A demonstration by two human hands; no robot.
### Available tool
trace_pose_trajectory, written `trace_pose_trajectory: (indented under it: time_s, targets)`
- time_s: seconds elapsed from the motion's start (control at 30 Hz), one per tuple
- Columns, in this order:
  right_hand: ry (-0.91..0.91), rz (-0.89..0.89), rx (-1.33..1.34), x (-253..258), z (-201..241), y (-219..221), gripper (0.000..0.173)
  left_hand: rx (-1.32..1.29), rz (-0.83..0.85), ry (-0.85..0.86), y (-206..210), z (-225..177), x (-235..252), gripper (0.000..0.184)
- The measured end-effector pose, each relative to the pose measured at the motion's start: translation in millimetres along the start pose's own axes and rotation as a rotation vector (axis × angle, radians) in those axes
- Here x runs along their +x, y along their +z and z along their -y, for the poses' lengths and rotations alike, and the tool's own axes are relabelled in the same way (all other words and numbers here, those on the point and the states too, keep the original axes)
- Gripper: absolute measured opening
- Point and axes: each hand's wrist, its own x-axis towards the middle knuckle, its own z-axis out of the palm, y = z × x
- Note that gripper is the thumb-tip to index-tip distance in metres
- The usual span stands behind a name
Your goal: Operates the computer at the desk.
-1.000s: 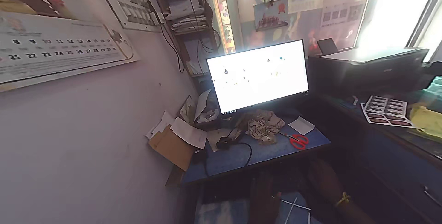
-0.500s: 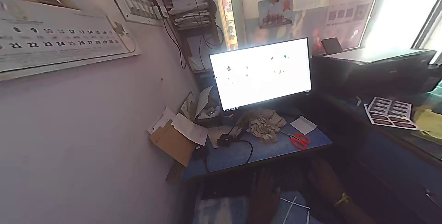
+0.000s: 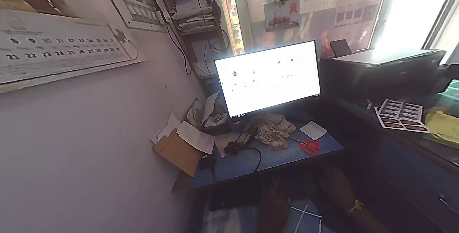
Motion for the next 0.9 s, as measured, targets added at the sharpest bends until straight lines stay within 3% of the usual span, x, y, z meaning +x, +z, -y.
trace_pose_trajectory:
  time_s: [0.13, 0.9]
  targets:
    - [-0.012, -0.017, 0.010, 1.2, 1.3, -1.2, 0.056, -0.004, 0.111, -0.036, -2.8, -0.9, 2.4, 0.051]
    - [-0.089, -0.050, 0.036, 1.8, -0.2, 2.9, 0.046, -0.055, 0.105, -0.072, -0.2, 1.3, 0.1, 0.050]
